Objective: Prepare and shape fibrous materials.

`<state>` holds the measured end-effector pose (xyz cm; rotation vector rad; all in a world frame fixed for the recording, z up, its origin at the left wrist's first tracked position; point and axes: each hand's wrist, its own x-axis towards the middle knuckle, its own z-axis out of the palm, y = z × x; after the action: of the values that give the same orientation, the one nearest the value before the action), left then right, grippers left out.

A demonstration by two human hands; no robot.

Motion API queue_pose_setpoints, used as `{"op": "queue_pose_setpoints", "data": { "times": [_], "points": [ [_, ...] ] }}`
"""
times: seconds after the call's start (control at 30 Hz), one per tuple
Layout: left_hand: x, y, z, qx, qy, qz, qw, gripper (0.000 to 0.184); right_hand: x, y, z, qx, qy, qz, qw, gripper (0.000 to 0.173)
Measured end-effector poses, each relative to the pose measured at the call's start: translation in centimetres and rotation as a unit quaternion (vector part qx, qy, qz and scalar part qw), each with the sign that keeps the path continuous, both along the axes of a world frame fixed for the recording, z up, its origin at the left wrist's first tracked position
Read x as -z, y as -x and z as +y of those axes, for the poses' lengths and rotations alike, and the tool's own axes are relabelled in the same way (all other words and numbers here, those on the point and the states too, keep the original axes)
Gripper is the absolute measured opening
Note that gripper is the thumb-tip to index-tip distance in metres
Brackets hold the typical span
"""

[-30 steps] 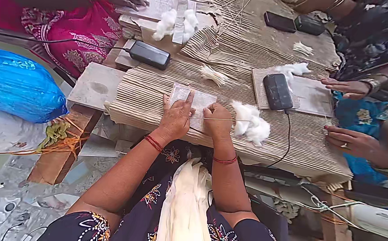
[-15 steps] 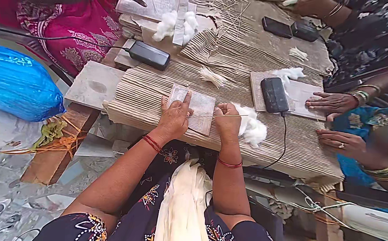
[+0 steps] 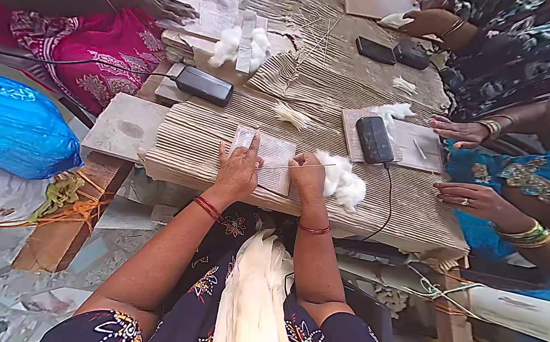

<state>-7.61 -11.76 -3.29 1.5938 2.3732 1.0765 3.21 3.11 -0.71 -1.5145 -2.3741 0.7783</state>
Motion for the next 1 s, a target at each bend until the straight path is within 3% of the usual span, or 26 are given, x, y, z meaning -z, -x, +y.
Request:
{"op": "queue_pose_setpoints", "data": {
  "times": [0.13,0.3,0.43,0.5,0.57,0.67,0.77,0.9,1.0],
  "points": [
    [0.0,0.1,0.1,0.000,-0.027,-0.008,1.000,0.062,-1.0,-1.6,-0.1,-0.005,0.034,0.036,0.999,0.030],
    [-0.4,0.5,-0.4,-0.096,-0.079,0.025,0.992,0.044,-2.8,-6.1,-0.9,-0.031,0.033,0.150,0.988,0.022],
    [-1.9,1.4,-1.2,-0.133,0.022,0.068,0.988,0.025,-3.2,-7.7,-0.5,-0.062,-0.069,0.260,0.961,0.024],
    [-2.3,1.6,-1.6,-0.117,0.108,0.055,0.986,0.027,-2.8,-7.9,-0.5,-0.134,-0.134,0.277,0.942,0.042],
    [-2.4,1.8,-1.7,-0.105,0.143,0.049,0.983,0.028,-2.9,-7.3,-0.7,-0.236,-0.200,0.201,0.929,0.059],
    [-2.5,1.7,-2.2,-0.093,0.148,0.045,0.984,0.025,-2.5,-5.3,-1.6,-0.283,-0.246,0.106,0.921,0.049],
    [-2.4,2.1,-3.1,-0.075,0.131,0.020,0.988,0.023,-1.4,-3.9,-0.6,-0.269,-0.270,0.116,0.917,0.029],
    [-1.7,3.3,-4.2,0.001,0.019,-0.034,0.999,0.022,-1.5,-3.2,1.2,-0.288,-0.199,0.112,0.930,0.022],
    [-1.7,4.0,-4.2,0.012,0.011,-0.044,0.999,0.023,-0.9,-2.4,1.8,-0.283,-0.178,0.107,0.936,0.022]
  ]
}}
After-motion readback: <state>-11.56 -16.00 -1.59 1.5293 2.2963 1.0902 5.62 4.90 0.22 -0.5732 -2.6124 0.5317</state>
